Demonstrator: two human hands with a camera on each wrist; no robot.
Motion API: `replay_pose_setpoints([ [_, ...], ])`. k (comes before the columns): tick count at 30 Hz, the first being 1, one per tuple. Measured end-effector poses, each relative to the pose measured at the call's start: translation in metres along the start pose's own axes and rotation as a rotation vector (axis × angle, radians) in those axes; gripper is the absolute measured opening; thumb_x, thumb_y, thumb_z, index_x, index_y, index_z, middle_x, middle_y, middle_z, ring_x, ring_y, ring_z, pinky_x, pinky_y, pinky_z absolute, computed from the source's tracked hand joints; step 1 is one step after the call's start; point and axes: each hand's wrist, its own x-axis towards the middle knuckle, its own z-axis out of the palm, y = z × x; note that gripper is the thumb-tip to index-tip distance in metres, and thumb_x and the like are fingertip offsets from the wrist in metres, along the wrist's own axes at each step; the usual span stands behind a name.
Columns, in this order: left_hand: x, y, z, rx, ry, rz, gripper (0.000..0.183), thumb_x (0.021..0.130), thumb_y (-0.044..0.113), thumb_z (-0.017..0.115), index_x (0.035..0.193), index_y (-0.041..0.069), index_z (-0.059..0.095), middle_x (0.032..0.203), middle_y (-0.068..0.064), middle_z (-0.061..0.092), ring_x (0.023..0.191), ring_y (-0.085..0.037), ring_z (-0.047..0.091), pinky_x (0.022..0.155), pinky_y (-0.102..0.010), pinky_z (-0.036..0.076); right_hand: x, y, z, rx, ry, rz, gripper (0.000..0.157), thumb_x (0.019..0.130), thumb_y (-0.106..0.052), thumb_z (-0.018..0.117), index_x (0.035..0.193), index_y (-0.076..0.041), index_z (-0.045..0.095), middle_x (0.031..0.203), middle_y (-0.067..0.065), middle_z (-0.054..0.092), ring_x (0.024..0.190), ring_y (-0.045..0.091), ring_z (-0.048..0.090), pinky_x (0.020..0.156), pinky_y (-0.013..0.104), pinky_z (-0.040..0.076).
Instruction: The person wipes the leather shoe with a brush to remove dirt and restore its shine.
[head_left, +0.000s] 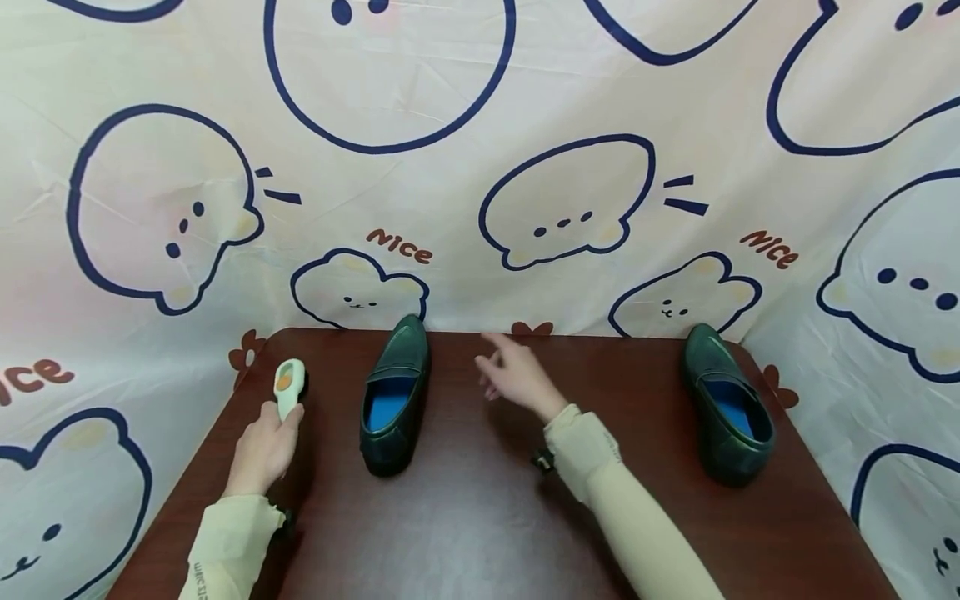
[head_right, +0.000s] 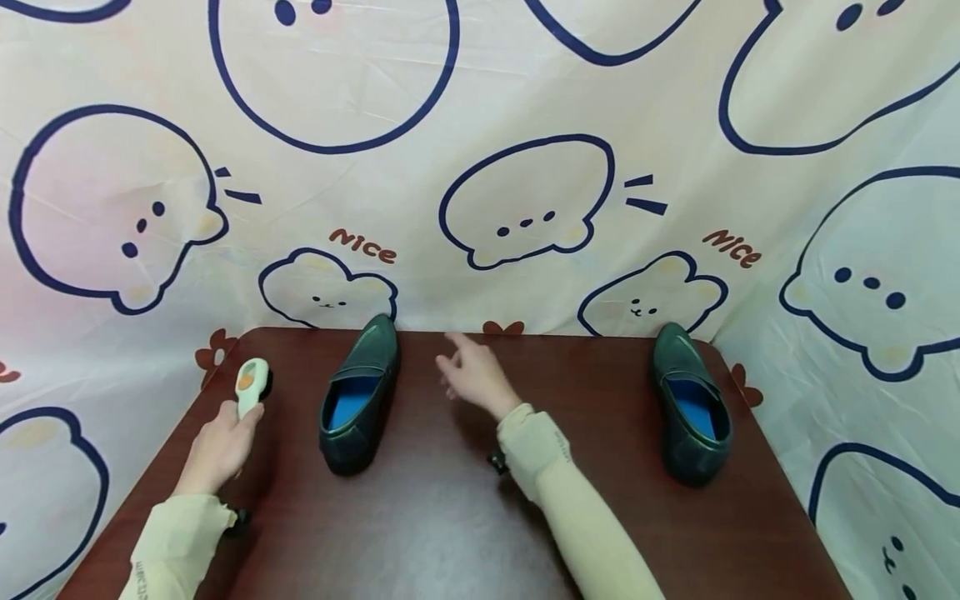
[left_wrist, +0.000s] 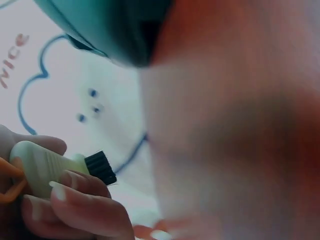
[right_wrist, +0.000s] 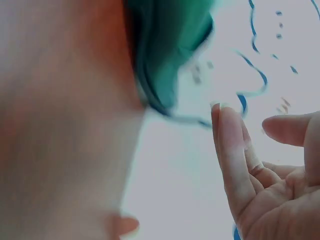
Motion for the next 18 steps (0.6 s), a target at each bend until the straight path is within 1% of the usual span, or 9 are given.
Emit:
replay_pose_setpoints([
  [4, -0.005, 0.029, -0.004, -0.02, 0.07, 0.081, 0.061, 0.099, 0.057, 0.025, 0.11, -0.002, 0.037, 0.07, -0.012, 0.043, 0.054, -0.024, 0.044, 0.049, -0.035, 0.035, -0.012, 0.008, -0.044, -0.06, 0.088, 0.006, 0.05, 0.099, -0.026, 0.053, 0.145, -0.016, 0.037, 0.084, 0.013, 0.066, 0.061, 0.021, 0.066, 0.055, 0.03, 0.054],
  [6, -0.008, 0.043, -0.004, -0.035, 0.088, 0.116, 0.06, 0.099, 0.057, 0.027, 0.111, -0.001, 0.037, 0.069, -0.012, 0.043, 0.053, -0.024, 0.044, 0.049, -0.035, 0.035, -0.02, 0.011, -0.065, -0.105, 0.121, 0.01, 0.05, 0.099, -0.026, 0.053, 0.145, -0.014, 0.038, 0.086, 0.014, 0.066, 0.063, 0.02, 0.066, 0.057, 0.03, 0.054],
  [8, -0.01, 0.057, -0.002, -0.041, 0.102, 0.152, 0.06, 0.099, 0.058, 0.029, 0.112, 0.0, 0.037, 0.069, -0.011, 0.044, 0.053, -0.023, 0.044, 0.049, -0.034, 0.036, -0.029, 0.014, -0.084, -0.167, 0.149, 0.015, 0.049, 0.099, -0.027, 0.052, 0.145, -0.014, 0.038, 0.087, 0.012, 0.066, 0.066, 0.02, 0.066, 0.059, 0.03, 0.054],
  [10, -0.011, 0.07, 0.002, -0.054, 0.105, 0.185, 0.059, 0.098, 0.058, 0.031, 0.114, 0.001, 0.038, 0.069, -0.011, 0.044, 0.053, -0.023, 0.044, 0.048, -0.034, 0.037, -0.04, 0.017, -0.104, -0.234, 0.181, 0.02, 0.049, 0.099, -0.026, 0.052, 0.144, -0.013, 0.039, 0.088, 0.011, 0.066, 0.067, 0.021, 0.066, 0.06, 0.032, 0.053],
  [13, -0.01, 0.088, 0.01, -0.047, 0.107, 0.255, 0.057, 0.098, 0.057, 0.034, 0.115, 0.003, 0.04, 0.068, -0.01, 0.045, 0.053, -0.022, 0.045, 0.048, -0.034, 0.037, -0.057, 0.025, -0.135, -0.32, 0.23, 0.039, 0.047, 0.1, -0.027, 0.05, 0.143, -0.011, 0.04, 0.09, 0.011, 0.066, 0.07, 0.021, 0.066, 0.061, 0.033, 0.052],
  [18, -0.013, 0.117, 0.024, -0.028, 0.072, 0.344, 0.05, 0.098, 0.055, 0.038, 0.111, 0.006, 0.042, 0.067, -0.009, 0.047, 0.052, -0.02, 0.045, 0.048, -0.033, 0.037, -0.084, 0.044, -0.176, -0.412, 0.319, 0.066, 0.048, 0.1, -0.031, 0.048, 0.142, -0.008, 0.042, 0.09, 0.013, 0.067, 0.068, 0.021, 0.066, 0.059, 0.034, 0.052],
])
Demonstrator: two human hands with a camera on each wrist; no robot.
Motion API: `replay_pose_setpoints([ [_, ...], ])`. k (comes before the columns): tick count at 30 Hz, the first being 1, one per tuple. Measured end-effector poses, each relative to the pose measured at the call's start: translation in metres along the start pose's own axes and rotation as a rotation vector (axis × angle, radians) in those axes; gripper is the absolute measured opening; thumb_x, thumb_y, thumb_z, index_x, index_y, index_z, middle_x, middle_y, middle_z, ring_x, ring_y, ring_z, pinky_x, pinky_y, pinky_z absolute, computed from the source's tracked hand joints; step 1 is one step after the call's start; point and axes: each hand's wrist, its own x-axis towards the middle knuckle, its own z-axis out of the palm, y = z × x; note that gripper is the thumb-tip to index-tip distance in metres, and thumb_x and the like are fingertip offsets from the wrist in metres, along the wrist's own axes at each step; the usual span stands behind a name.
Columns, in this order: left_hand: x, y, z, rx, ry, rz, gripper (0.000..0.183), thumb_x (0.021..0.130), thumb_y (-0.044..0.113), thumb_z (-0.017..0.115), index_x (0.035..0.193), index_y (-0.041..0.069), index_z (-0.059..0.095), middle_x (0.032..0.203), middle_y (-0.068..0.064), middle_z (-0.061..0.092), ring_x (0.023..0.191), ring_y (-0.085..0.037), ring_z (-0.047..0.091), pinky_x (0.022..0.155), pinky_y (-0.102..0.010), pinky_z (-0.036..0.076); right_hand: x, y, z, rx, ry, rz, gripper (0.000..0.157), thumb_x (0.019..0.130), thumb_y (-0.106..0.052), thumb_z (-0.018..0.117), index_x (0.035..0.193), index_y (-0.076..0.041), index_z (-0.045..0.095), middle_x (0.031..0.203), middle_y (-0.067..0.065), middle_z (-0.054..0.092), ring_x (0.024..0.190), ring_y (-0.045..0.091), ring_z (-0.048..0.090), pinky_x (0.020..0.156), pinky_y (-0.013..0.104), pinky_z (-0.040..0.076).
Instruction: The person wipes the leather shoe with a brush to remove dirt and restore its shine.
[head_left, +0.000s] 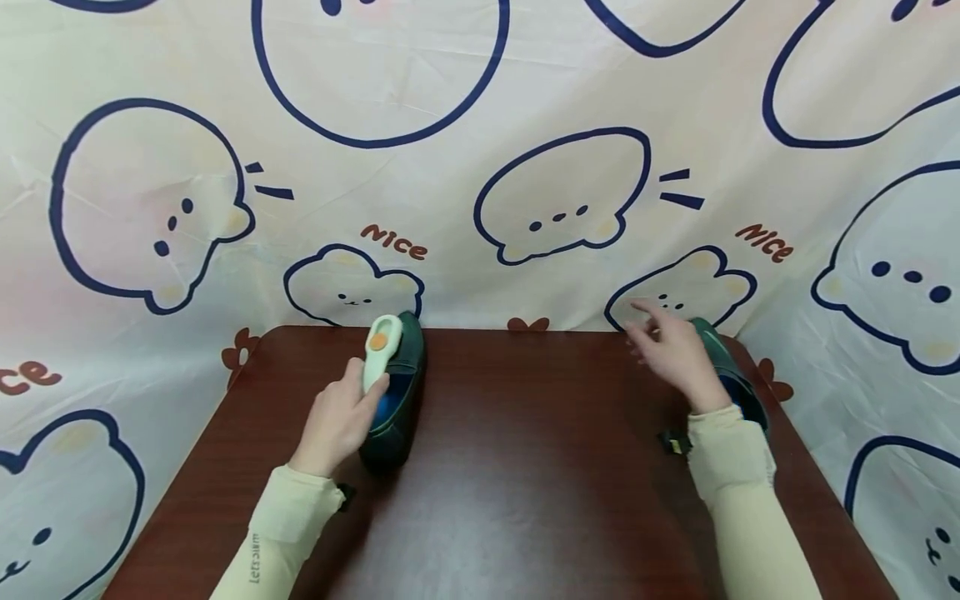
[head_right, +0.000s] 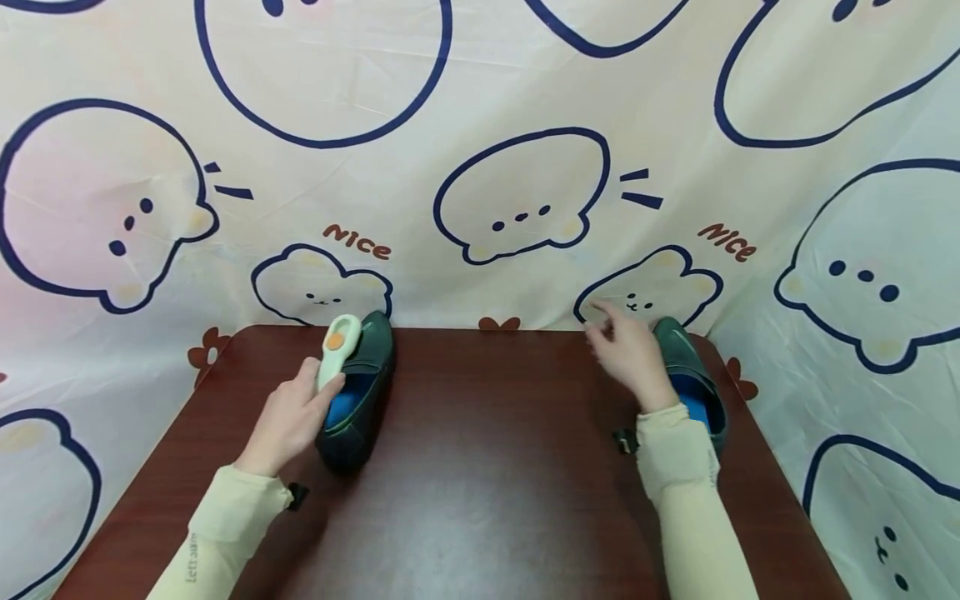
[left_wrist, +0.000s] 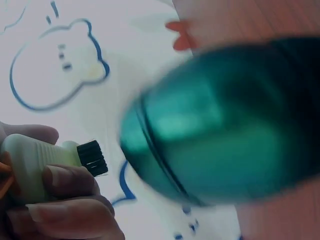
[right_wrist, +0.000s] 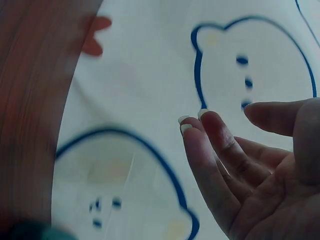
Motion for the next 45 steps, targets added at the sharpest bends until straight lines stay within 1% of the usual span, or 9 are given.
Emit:
replay_pose_setpoints([
  [7, -0.007, 0.038, 0.022, -0.026, -0.039, 0.112, 0.04, 0.098, 0.052, 0.041, 0.101, 0.012, 0.042, 0.064, -0.006, 0.045, 0.049, -0.018, 0.044, 0.047, -0.032, 0.036, -0.028, 0.052, -0.041, -0.046, 0.036, 0.06, 0.052, 0.1, -0.037, 0.046, 0.139, -0.001, 0.044, 0.095, 0.02, 0.064, 0.069, 0.022, 0.066, 0.062, 0.039, 0.053],
  [12, -0.014, 0.051, 0.045, -0.061, -0.097, 0.179, 0.032, 0.098, 0.046, 0.047, 0.1, 0.014, 0.043, 0.062, -0.002, 0.046, 0.047, -0.015, 0.044, 0.046, -0.03, 0.037, -0.05, 0.092, -0.058, -0.089, 0.041, 0.115, 0.052, 0.1, -0.034, 0.047, 0.134, 0.006, 0.045, 0.1, 0.028, 0.061, 0.07, 0.027, 0.065, 0.06, 0.04, 0.052],
  [16, -0.018, 0.054, 0.061, -0.06, -0.149, 0.182, 0.028, 0.098, 0.042, 0.05, 0.101, 0.015, 0.044, 0.062, 0.0, 0.047, 0.046, -0.013, 0.045, 0.045, -0.029, 0.038, -0.063, 0.118, -0.063, -0.167, -0.003, 0.142, 0.052, 0.099, -0.03, 0.052, 0.129, 0.012, 0.046, 0.102, 0.031, 0.059, 0.082, 0.036, 0.06, 0.068, 0.051, 0.049],
  [20, -0.017, 0.053, 0.074, -0.044, -0.184, 0.182, 0.029, 0.097, 0.043, 0.051, 0.102, 0.016, 0.045, 0.063, 0.001, 0.048, 0.045, -0.012, 0.045, 0.044, -0.029, 0.038, -0.07, 0.143, -0.059, -0.227, -0.068, 0.168, 0.06, 0.096, -0.032, 0.056, 0.129, 0.016, 0.042, 0.106, 0.034, 0.056, 0.093, 0.046, 0.054, 0.076, 0.059, 0.043],
  [24, -0.017, 0.05, 0.084, -0.027, -0.206, 0.177, 0.029, 0.097, 0.043, 0.051, 0.102, 0.015, 0.046, 0.063, 0.001, 0.048, 0.046, -0.012, 0.045, 0.045, -0.029, 0.038, -0.071, 0.164, -0.049, -0.254, -0.136, 0.233, 0.071, 0.095, -0.04, 0.053, 0.134, 0.017, 0.036, 0.121, 0.041, 0.047, 0.105, 0.055, 0.046, 0.084, 0.065, 0.038],
  [28, -0.018, 0.047, 0.089, -0.013, -0.219, 0.181, 0.029, 0.098, 0.042, 0.051, 0.102, 0.013, 0.046, 0.062, 0.0, 0.047, 0.047, -0.011, 0.045, 0.045, -0.028, 0.038, -0.071, 0.173, -0.047, -0.253, -0.197, 0.31, 0.067, 0.096, -0.034, 0.049, 0.133, 0.02, 0.034, 0.129, 0.046, 0.036, 0.112, 0.06, 0.038, 0.09, 0.067, 0.034],
  [31, -0.018, 0.045, 0.089, -0.018, -0.212, 0.174, 0.029, 0.097, 0.042, 0.051, 0.102, 0.014, 0.046, 0.062, 0.0, 0.046, 0.047, -0.012, 0.044, 0.045, -0.028, 0.037, -0.071, 0.175, -0.05, -0.256, -0.216, 0.329, 0.056, 0.094, -0.024, 0.047, 0.126, 0.021, 0.042, 0.123, 0.045, 0.042, 0.104, 0.055, 0.047, 0.085, 0.063, 0.039],
  [35, -0.017, 0.045, 0.087, -0.042, -0.205, 0.153, 0.029, 0.097, 0.043, 0.051, 0.101, 0.015, 0.045, 0.062, -0.001, 0.046, 0.047, -0.013, 0.044, 0.045, -0.029, 0.037, -0.07, 0.174, -0.052, -0.255, -0.234, 0.311, 0.047, 0.089, -0.015, 0.045, 0.12, 0.02, 0.049, 0.118, 0.042, 0.049, 0.091, 0.045, 0.054, 0.078, 0.057, 0.044],
  [45, -0.014, 0.043, 0.081, -0.069, -0.211, 0.121, 0.031, 0.096, 0.046, 0.051, 0.103, 0.016, 0.045, 0.064, -0.001, 0.048, 0.048, -0.014, 0.046, 0.046, -0.03, 0.039, -0.076, 0.168, -0.051, -0.184, -0.171, 0.294, 0.045, 0.087, -0.009, 0.038, 0.119, 0.02, 0.051, 0.119, 0.041, 0.049, 0.096, 0.048, 0.052, 0.076, 0.057, 0.044],
])
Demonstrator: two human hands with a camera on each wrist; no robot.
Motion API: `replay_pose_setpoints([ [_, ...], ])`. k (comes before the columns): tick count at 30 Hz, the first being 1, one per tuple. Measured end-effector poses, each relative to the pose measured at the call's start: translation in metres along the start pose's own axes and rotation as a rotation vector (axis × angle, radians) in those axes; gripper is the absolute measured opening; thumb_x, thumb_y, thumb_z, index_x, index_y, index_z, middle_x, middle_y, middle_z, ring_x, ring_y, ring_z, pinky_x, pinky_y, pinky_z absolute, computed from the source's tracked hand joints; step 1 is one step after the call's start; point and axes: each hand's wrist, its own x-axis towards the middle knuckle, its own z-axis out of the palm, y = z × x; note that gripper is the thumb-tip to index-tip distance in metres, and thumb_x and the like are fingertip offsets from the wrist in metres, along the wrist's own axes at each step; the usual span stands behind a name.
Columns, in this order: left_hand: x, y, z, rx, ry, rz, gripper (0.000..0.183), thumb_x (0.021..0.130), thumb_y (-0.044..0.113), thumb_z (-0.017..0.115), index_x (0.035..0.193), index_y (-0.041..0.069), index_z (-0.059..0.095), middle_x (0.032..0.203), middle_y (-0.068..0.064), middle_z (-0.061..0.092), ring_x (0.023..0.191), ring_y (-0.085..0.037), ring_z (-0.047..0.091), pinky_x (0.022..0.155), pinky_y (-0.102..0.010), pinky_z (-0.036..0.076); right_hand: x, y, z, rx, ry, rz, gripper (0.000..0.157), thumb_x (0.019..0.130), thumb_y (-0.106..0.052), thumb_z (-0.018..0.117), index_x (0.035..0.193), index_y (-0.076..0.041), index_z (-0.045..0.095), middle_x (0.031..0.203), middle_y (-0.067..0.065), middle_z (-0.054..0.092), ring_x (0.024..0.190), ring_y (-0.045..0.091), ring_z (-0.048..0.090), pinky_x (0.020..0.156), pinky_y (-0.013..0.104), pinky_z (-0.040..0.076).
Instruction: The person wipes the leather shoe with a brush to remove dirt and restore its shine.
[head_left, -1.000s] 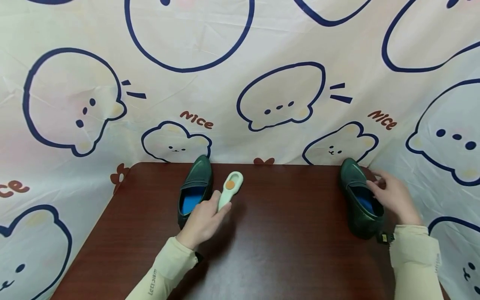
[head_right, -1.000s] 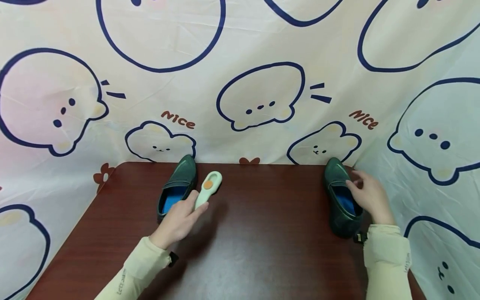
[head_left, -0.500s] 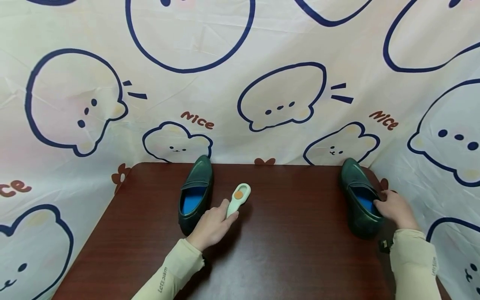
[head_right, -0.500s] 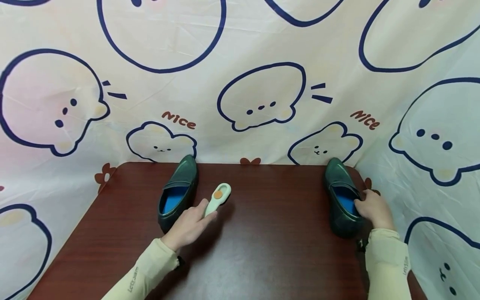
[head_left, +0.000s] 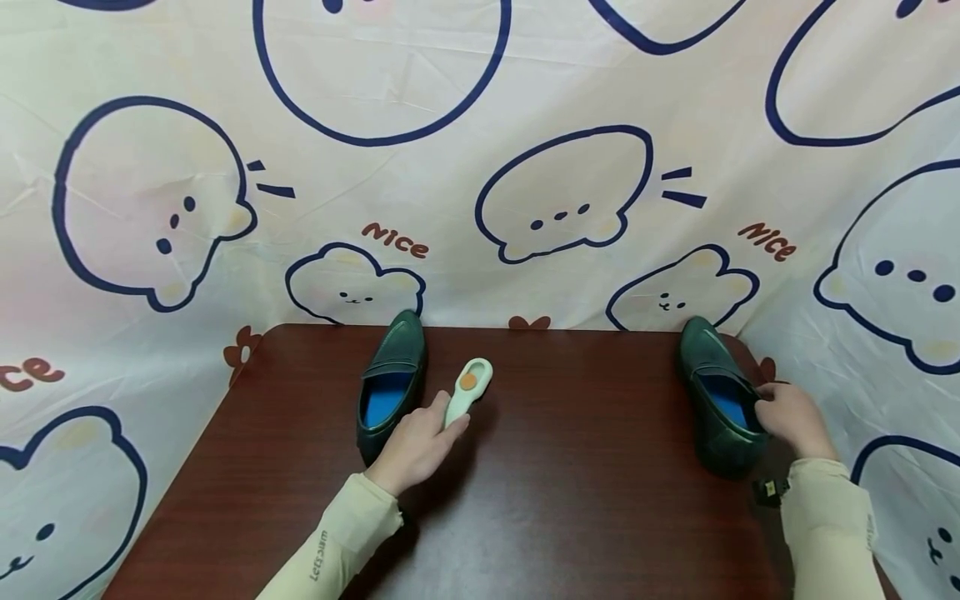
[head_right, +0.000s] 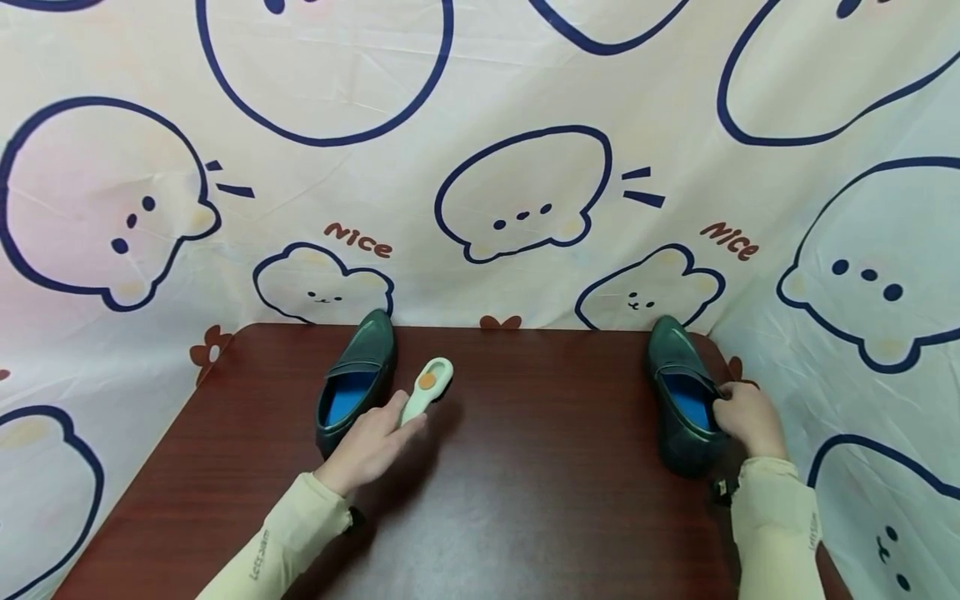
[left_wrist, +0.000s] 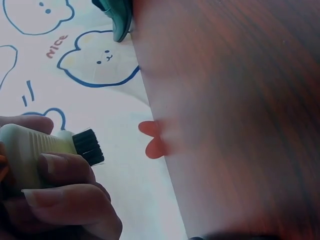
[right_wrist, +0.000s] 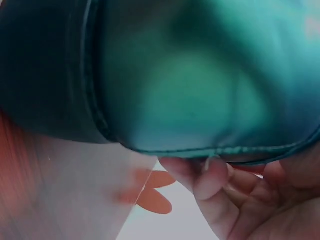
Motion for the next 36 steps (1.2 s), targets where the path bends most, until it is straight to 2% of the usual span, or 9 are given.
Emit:
replay_pose_setpoints([
  [15, 0.001, 0.0, -0.011, -0.039, 0.016, 0.004, 0.027, 0.098, 0.043, 0.05, 0.101, 0.016, 0.045, 0.068, 0.0, 0.05, 0.048, -0.015, 0.046, 0.047, -0.031, 0.038, 0.001, -0.008, 0.006, 0.058, 0.065, -0.002, 0.043, 0.09, -0.01, 0.04, 0.119, 0.018, 0.054, 0.122, 0.039, 0.05, 0.102, 0.05, 0.053, 0.079, 0.058, 0.045],
  [20, 0.0, -0.001, -0.011, -0.042, 0.004, -0.004, 0.027, 0.098, 0.043, 0.05, 0.101, 0.016, 0.045, 0.068, 0.0, 0.051, 0.048, -0.015, 0.046, 0.047, -0.03, 0.038, -0.001, -0.011, 0.01, 0.098, 0.06, 0.008, 0.044, 0.089, -0.009, 0.039, 0.12, 0.019, 0.053, 0.124, 0.04, 0.049, 0.104, 0.051, 0.052, 0.081, 0.059, 0.044],
  [23, -0.001, -0.002, -0.011, -0.04, 0.008, -0.01, 0.028, 0.098, 0.043, 0.05, 0.101, 0.016, 0.045, 0.067, -0.001, 0.049, 0.048, -0.015, 0.046, 0.047, -0.03, 0.038, 0.0, -0.013, 0.011, 0.111, 0.042, 0.009, 0.042, 0.09, -0.01, 0.04, 0.12, 0.017, 0.053, 0.121, 0.038, 0.052, 0.099, 0.046, 0.055, 0.077, 0.056, 0.047],
  [27, -0.001, -0.002, -0.012, -0.045, 0.019, -0.019, 0.028, 0.098, 0.042, 0.051, 0.102, 0.016, 0.045, 0.066, -0.002, 0.048, 0.049, -0.016, 0.046, 0.047, -0.031, 0.038, 0.005, -0.017, 0.013, 0.093, 0.019, -0.041, 0.037, 0.092, -0.011, 0.046, 0.12, 0.012, 0.056, 0.119, 0.035, 0.055, 0.097, 0.042, 0.056, 0.074, 0.054, 0.047],
  [31, -0.001, -0.002, -0.012, -0.05, 0.015, -0.021, 0.028, 0.098, 0.042, 0.051, 0.103, 0.016, 0.045, 0.067, -0.002, 0.048, 0.049, -0.016, 0.046, 0.047, -0.031, 0.038, 0.011, -0.021, 0.014, 0.061, 0.008, -0.145, 0.032, 0.094, -0.013, 0.053, 0.12, 0.005, 0.06, 0.114, 0.029, 0.061, 0.095, 0.039, 0.059, 0.075, 0.053, 0.047],
  [36, 0.001, -0.002, -0.01, -0.055, 0.002, -0.022, 0.029, 0.098, 0.044, 0.05, 0.103, 0.016, 0.045, 0.067, -0.002, 0.048, 0.05, -0.016, 0.046, 0.048, -0.03, 0.038, 0.017, -0.021, 0.016, 0.054, 0.001, -0.223, 0.034, 0.096, -0.024, 0.058, 0.123, -0.003, 0.062, 0.108, 0.022, 0.066, 0.091, 0.032, 0.061, 0.075, 0.052, 0.049],
])
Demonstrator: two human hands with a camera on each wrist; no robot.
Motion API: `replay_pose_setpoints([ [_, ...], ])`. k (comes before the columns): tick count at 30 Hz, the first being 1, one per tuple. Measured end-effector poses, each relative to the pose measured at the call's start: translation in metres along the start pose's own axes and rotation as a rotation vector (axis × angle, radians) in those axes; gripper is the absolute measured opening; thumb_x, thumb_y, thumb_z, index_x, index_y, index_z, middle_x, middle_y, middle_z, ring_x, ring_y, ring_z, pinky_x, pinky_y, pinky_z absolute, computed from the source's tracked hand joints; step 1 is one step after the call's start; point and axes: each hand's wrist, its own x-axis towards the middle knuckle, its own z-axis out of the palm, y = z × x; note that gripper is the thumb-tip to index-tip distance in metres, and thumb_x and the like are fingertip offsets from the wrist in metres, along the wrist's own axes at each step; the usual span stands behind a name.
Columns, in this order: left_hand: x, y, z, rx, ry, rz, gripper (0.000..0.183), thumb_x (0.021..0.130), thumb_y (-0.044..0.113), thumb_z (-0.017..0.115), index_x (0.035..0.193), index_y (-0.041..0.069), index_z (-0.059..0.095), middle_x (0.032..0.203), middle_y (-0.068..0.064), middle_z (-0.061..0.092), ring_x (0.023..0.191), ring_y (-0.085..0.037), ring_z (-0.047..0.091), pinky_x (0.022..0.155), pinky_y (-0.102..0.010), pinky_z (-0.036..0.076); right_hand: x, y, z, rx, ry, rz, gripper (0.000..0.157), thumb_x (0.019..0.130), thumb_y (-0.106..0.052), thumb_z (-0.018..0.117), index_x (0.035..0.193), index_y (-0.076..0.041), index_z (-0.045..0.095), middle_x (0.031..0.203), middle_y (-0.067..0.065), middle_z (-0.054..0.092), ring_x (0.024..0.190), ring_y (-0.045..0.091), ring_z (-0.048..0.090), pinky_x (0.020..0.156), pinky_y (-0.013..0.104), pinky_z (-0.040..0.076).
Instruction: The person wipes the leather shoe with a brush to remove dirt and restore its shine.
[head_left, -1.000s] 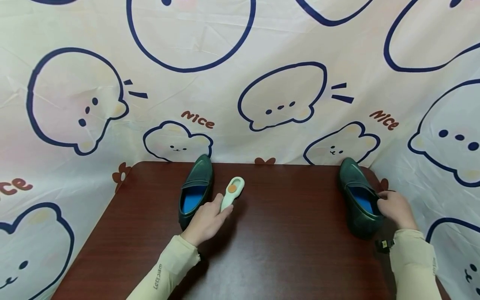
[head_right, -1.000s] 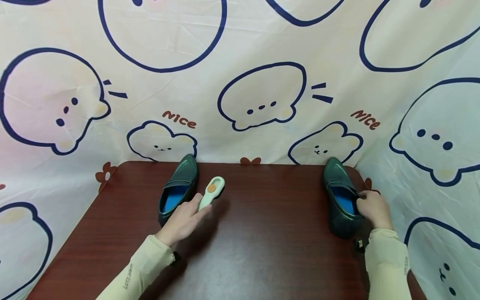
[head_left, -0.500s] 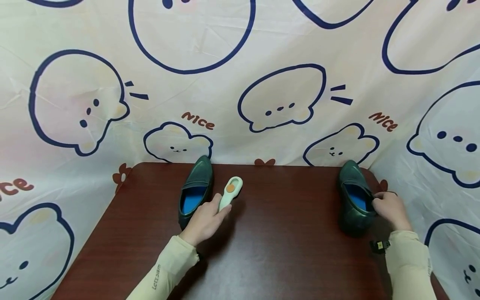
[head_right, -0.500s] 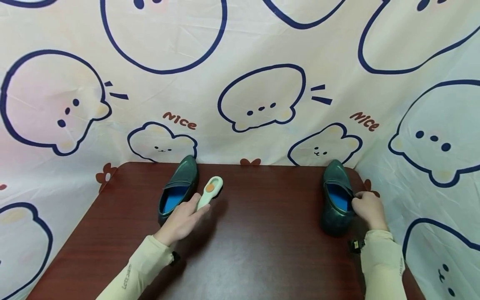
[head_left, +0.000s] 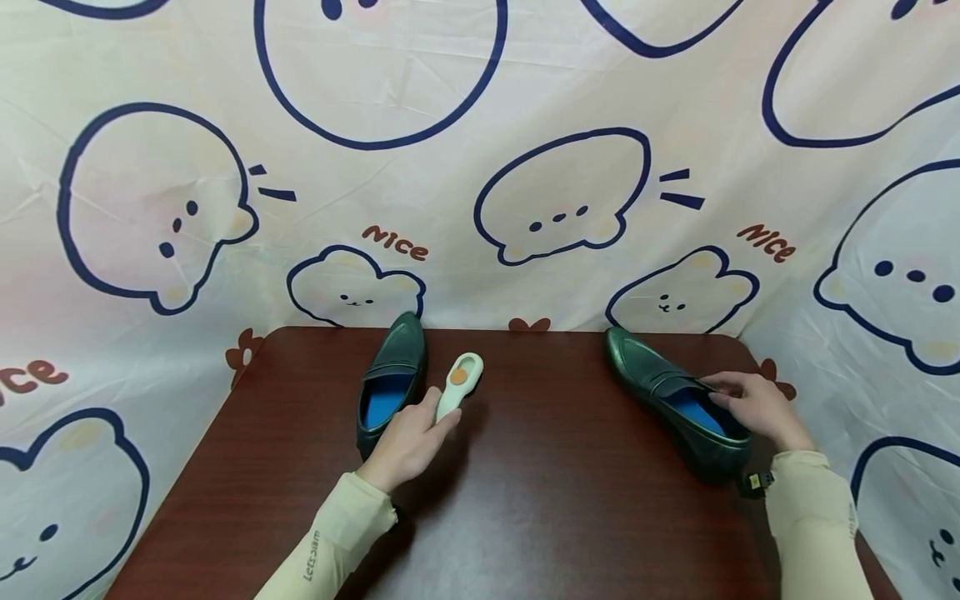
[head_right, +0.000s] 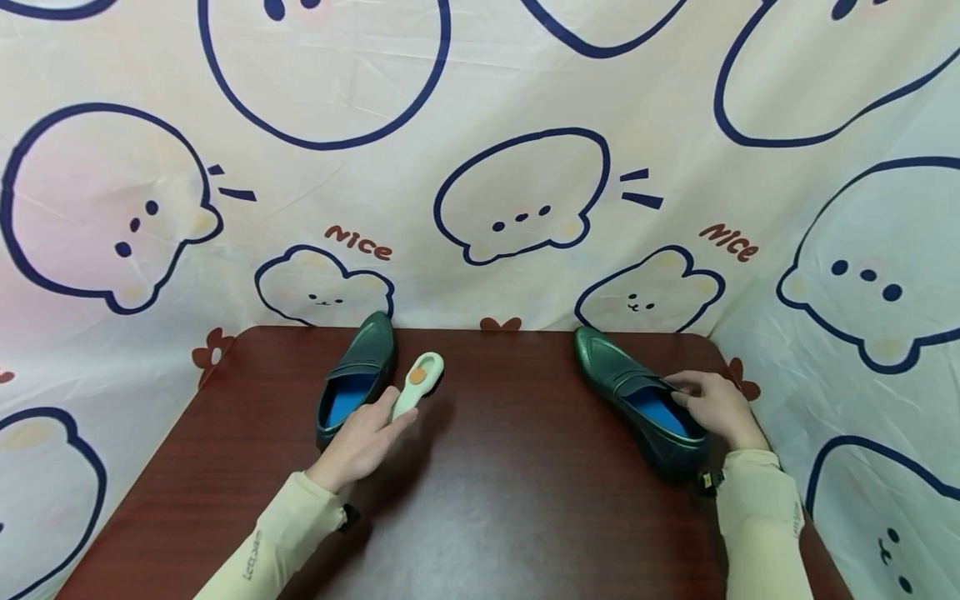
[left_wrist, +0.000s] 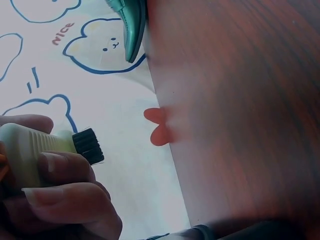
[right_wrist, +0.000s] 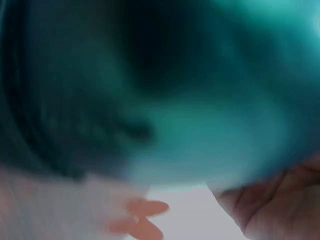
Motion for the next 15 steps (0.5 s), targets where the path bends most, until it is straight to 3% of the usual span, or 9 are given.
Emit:
replay_pose_setpoints([
  [6, 0.001, 0.0, 0.011, 0.008, -0.026, 0.013, 0.033, 0.097, 0.047, 0.049, 0.104, 0.016, 0.045, 0.066, -0.002, 0.047, 0.048, -0.016, 0.045, 0.046, -0.03, 0.038, -0.017, -0.004, -0.017, -0.014, -0.154, 0.051, 0.062, 0.092, -0.043, 0.061, 0.134, 0.0, 0.049, 0.117, 0.027, 0.06, 0.104, 0.042, 0.058, 0.079, 0.057, 0.048],
  [10, 0.0, 0.004, 0.02, 0.048, -0.059, 0.036, 0.033, 0.097, 0.047, 0.049, 0.105, 0.014, 0.046, 0.065, -0.002, 0.046, 0.048, -0.014, 0.045, 0.047, -0.029, 0.038, -0.024, -0.006, -0.023, -0.059, -0.217, 0.029, 0.048, 0.089, -0.026, 0.065, 0.124, 0.005, 0.056, 0.113, 0.027, 0.061, 0.098, 0.038, 0.059, 0.075, 0.054, 0.049],
  [13, 0.0, 0.008, 0.023, 0.067, -0.067, 0.05, 0.032, 0.098, 0.046, 0.048, 0.105, 0.014, 0.047, 0.065, -0.001, 0.046, 0.049, -0.013, 0.045, 0.048, -0.028, 0.038, -0.021, -0.007, -0.022, -0.08, -0.175, -0.01, 0.033, 0.087, -0.01, 0.061, 0.115, 0.007, 0.061, 0.108, 0.025, 0.064, 0.094, 0.035, 0.061, 0.075, 0.053, 0.049],
  [15, 0.001, 0.01, 0.025, 0.062, -0.066, 0.053, 0.033, 0.098, 0.047, 0.048, 0.105, 0.014, 0.047, 0.065, -0.001, 0.046, 0.049, -0.013, 0.045, 0.048, -0.028, 0.038, -0.017, -0.006, -0.022, -0.102, -0.133, -0.007, 0.029, 0.087, -0.008, 0.059, 0.112, 0.007, 0.063, 0.105, 0.025, 0.065, 0.091, 0.035, 0.061, 0.074, 0.054, 0.048],
])
